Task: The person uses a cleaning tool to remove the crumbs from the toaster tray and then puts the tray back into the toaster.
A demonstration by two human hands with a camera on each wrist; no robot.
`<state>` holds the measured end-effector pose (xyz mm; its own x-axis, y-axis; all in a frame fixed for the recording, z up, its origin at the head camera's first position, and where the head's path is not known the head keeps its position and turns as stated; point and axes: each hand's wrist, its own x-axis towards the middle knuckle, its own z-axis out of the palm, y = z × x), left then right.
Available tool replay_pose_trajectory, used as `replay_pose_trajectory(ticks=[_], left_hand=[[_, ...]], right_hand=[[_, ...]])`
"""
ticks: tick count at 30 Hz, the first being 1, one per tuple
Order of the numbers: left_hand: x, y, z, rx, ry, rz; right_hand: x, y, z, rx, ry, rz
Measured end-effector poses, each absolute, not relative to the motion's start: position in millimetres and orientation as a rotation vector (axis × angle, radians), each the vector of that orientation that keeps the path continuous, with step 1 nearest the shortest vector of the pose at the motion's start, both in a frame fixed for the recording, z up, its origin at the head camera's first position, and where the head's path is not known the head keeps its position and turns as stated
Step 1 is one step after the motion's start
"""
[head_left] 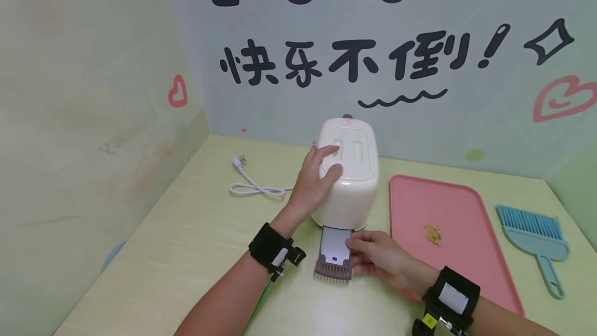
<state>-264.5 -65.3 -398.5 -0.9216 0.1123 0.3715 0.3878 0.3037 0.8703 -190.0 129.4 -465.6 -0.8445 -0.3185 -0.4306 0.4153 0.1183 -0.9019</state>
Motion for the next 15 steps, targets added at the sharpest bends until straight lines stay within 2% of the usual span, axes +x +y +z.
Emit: replay_pose_trajectory(ticks=[9, 15], left_hand=[[-265, -66, -400, -0.458, -2.342, -1.661], [-263, -66, -398, -0.458, -2.351, -1.657]], right_hand=[[-186, 123, -463, 0.13, 2.011, -1.818], [-173, 125, -458, -0.207, 2.212, -1.544]])
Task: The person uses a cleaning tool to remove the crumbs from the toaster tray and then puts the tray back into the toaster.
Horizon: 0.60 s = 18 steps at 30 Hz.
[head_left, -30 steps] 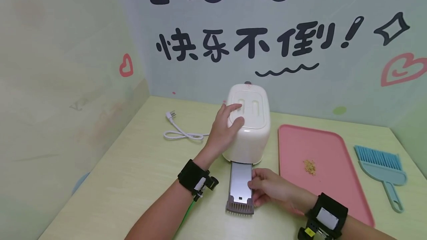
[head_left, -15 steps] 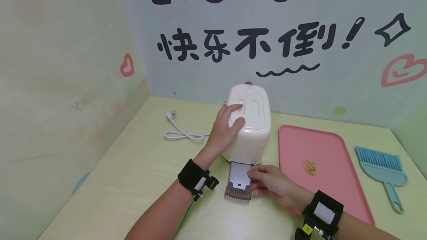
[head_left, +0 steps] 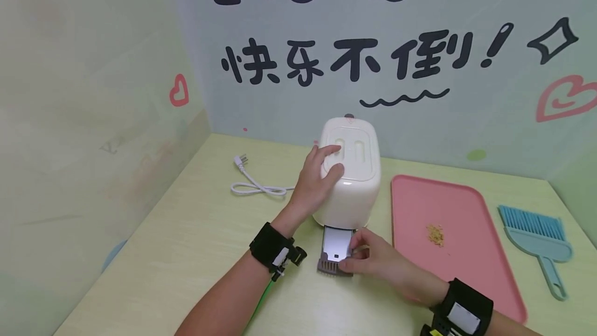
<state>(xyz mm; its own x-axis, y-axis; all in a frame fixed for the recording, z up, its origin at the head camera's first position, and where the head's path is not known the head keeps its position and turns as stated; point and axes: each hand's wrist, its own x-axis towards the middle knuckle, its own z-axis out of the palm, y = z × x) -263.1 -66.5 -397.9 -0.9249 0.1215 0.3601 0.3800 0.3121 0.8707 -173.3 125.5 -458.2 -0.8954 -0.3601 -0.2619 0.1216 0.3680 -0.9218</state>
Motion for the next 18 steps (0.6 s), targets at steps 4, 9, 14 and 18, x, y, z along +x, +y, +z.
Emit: replay_pose_trajectory(ticks=[4, 9, 14, 18], left_hand=[[-264.1, -66.7, -398.5, -0.46, -2.344, -1.656], [-264.6, -66.6, -399.3, -0.475, -2.327, -1.663], [-265.1, -66.7, -399.6, -0.465, -2.342, -1.656], [-265.4, -67.1, -400.0, -0.466, -2.35, -1.652]], right_hand=[[-169.1, 127.0, -459.7, -0.423, 2.279, -1.445], [-168.3, 125.6, -461.8, -0.528, 2.404, -1.38], [-171.2, 123.8, -459.6, -0.435, 2.468, -1.373], [-175.3, 123.9, -459.2, -0.359, 2.487, -1.405]])
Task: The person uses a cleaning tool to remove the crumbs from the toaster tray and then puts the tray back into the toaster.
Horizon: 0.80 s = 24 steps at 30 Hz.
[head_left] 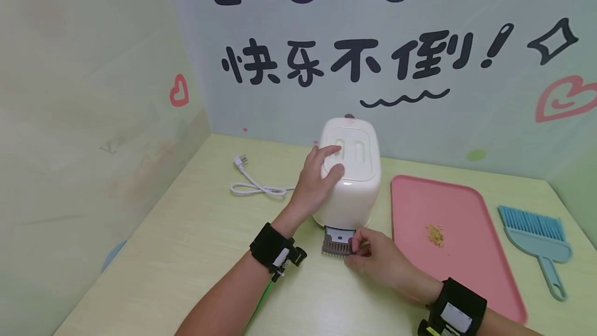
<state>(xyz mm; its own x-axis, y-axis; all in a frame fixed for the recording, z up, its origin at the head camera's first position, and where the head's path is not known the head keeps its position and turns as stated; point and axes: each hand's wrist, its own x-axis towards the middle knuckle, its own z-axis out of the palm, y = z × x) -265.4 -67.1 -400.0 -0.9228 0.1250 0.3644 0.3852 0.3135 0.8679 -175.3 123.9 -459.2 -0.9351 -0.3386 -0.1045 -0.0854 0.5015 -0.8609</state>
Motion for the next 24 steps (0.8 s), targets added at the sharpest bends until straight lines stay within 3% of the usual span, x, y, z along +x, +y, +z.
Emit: replay_pose_trajectory(ticks=[24], left_hand=[[-264, -67, -398, -0.473, -2.395, -1.627]], right_hand=[[-200, 134, -468, -0.167, 2.243, -1.763]])
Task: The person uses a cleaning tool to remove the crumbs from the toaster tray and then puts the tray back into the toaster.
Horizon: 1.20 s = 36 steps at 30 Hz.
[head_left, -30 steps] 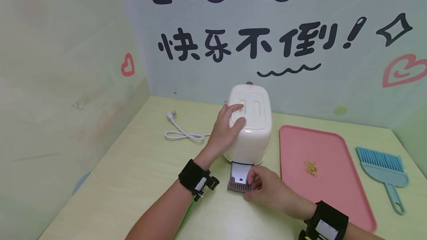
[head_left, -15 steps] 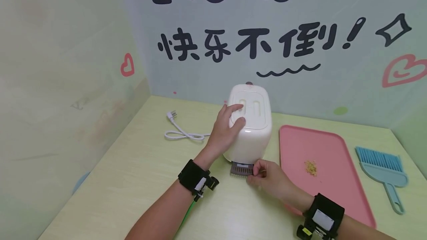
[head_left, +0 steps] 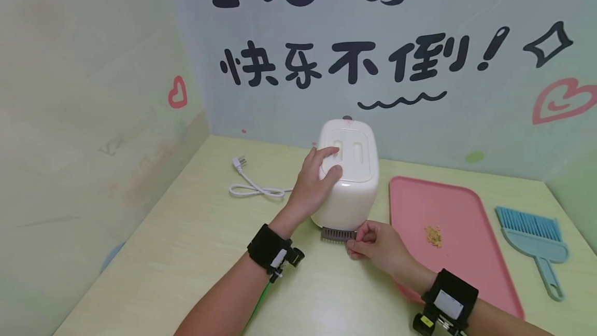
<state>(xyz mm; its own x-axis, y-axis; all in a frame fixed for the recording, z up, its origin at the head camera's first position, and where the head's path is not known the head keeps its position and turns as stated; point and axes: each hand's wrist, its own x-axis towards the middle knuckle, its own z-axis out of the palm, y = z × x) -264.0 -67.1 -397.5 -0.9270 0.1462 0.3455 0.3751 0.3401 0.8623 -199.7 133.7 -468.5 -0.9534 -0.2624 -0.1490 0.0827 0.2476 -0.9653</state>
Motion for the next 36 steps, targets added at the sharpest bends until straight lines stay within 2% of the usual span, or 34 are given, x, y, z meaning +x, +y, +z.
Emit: replay_pose_trajectory(ticks=[10, 16, 20, 28, 36], left_hand=[[-265, -93, -401, -0.543, -2.539, -1.775], [-259, -110, -410, -0.656, -2.741, -1.606], [-252, -114, -417, -0.626, -2.831, -1.502], [-244, -108, -432, -0.636, -2.854, -1.453], [-239, -101, -440, -0.579, -2.852, -1.421]], right_hand=[[-193, 142, -461, -0.224, 2.228, -1.682], [-189, 154, -444, -0.315, 2.574, -1.363], [-192, 156, -435, -0.38, 2.767, -1.242], [-203, 154, -428, -0.472, 2.704, -1.399], [-210, 144, -439, -0.488, 2.671, -1.508]])
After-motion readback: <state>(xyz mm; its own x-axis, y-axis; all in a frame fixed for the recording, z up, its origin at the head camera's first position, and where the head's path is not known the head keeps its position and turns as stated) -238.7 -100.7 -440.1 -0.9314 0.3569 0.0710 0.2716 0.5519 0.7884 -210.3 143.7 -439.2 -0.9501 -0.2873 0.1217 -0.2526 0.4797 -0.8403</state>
